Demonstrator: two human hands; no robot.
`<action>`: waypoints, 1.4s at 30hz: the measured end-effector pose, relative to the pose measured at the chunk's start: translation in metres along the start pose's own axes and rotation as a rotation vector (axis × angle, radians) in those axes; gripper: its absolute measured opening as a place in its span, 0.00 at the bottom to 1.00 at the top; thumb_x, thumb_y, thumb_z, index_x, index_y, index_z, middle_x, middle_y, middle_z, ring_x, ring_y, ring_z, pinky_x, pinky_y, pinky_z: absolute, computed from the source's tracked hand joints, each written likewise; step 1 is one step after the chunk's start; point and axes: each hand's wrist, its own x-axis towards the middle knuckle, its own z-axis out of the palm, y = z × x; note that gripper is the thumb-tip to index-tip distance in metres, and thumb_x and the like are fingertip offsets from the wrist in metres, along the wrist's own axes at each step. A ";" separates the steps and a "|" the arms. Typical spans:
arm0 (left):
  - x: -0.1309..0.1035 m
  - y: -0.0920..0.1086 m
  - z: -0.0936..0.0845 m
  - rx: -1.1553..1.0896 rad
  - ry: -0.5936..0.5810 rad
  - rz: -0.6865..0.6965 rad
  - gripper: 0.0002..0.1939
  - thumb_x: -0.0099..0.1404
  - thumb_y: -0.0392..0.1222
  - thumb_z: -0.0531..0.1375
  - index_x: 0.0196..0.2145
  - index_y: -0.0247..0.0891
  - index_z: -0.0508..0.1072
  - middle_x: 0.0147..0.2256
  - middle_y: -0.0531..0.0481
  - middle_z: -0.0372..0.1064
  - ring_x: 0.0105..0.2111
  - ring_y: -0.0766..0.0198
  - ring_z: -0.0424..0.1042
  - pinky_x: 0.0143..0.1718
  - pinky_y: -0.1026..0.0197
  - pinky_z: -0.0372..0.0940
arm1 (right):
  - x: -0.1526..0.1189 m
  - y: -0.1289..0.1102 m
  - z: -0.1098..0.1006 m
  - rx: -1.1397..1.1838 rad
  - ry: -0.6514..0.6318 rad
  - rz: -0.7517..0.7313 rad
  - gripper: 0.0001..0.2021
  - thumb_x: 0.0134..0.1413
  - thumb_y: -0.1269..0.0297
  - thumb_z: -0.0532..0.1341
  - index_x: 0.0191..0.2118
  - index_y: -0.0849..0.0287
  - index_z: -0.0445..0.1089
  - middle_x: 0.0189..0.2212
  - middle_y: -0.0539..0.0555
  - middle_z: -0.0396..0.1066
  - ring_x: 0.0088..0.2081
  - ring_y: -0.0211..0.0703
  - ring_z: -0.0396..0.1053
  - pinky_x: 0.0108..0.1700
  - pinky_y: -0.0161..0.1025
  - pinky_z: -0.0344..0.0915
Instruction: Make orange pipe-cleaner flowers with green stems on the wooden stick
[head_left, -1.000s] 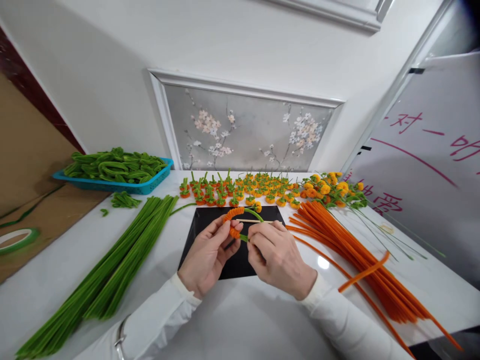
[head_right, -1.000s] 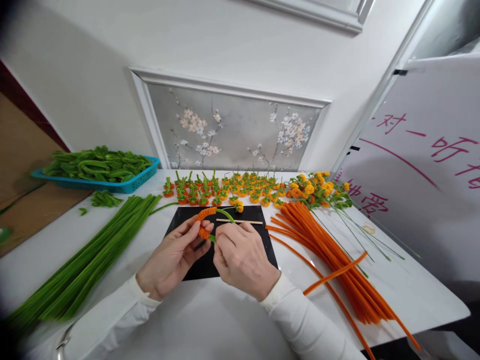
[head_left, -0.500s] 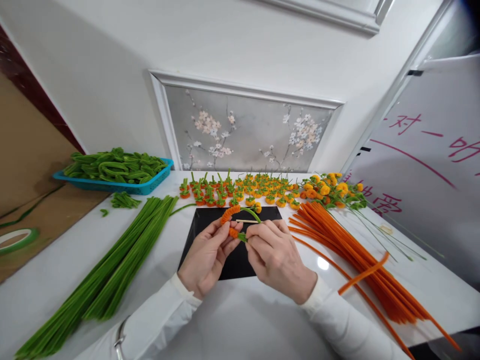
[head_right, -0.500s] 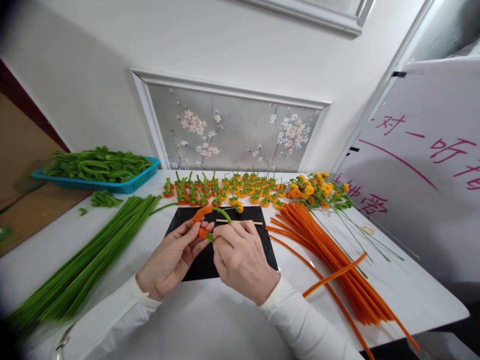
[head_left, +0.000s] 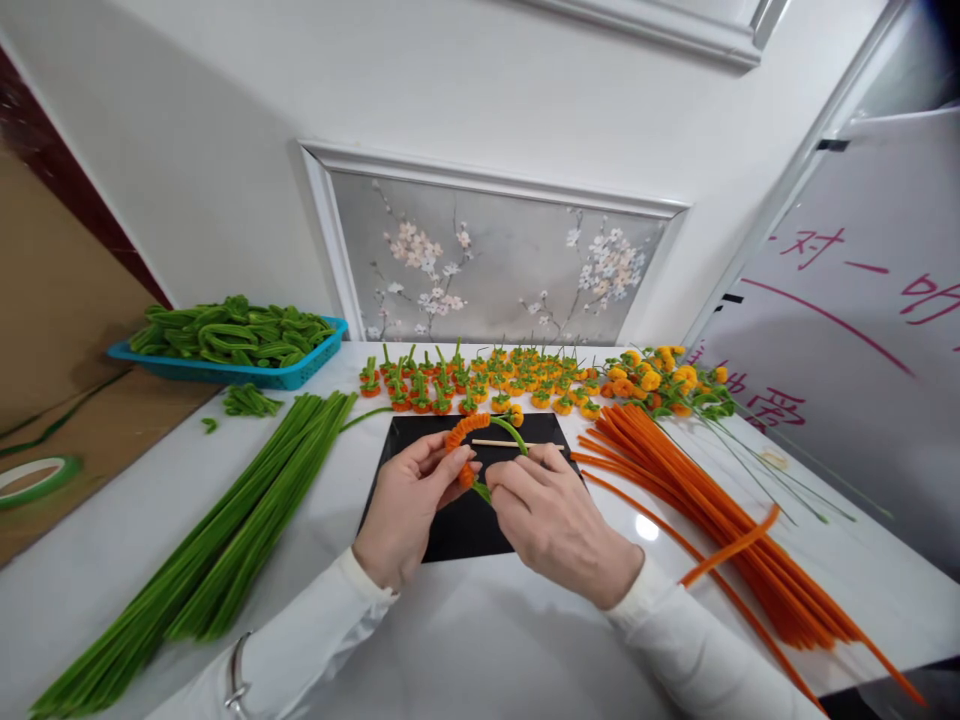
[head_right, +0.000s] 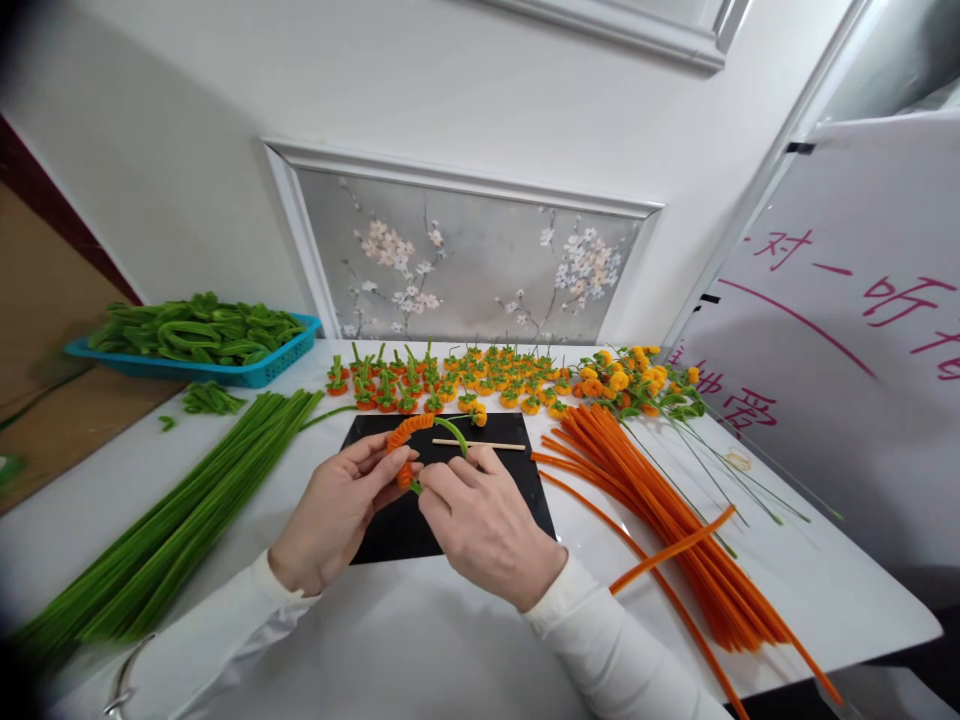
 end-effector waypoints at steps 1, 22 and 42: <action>0.000 0.000 0.000 -0.008 -0.002 -0.022 0.11 0.54 0.34 0.66 0.37 0.35 0.75 0.31 0.50 0.75 0.30 0.68 0.73 0.32 0.69 0.70 | 0.000 -0.001 0.001 -0.014 -0.005 -0.006 0.11 0.60 0.77 0.49 0.31 0.61 0.65 0.36 0.54 0.68 0.32 0.40 0.60 0.39 0.44 0.53; -0.010 -0.010 0.006 -0.130 0.037 -0.068 0.05 0.60 0.32 0.61 0.36 0.35 0.73 0.32 0.50 0.73 0.32 0.70 0.73 0.32 0.71 0.70 | 0.001 -0.017 0.018 0.063 0.198 0.105 0.07 0.54 0.74 0.52 0.27 0.63 0.64 0.29 0.55 0.67 0.31 0.40 0.63 0.35 0.42 0.53; -0.010 -0.006 0.002 -0.186 -0.025 -0.207 0.06 0.66 0.33 0.54 0.35 0.34 0.71 0.34 0.45 0.74 0.31 0.67 0.74 0.29 0.68 0.70 | -0.002 -0.006 0.014 0.116 0.017 0.022 0.10 0.57 0.77 0.51 0.32 0.61 0.67 0.33 0.52 0.69 0.32 0.37 0.61 0.48 0.45 0.52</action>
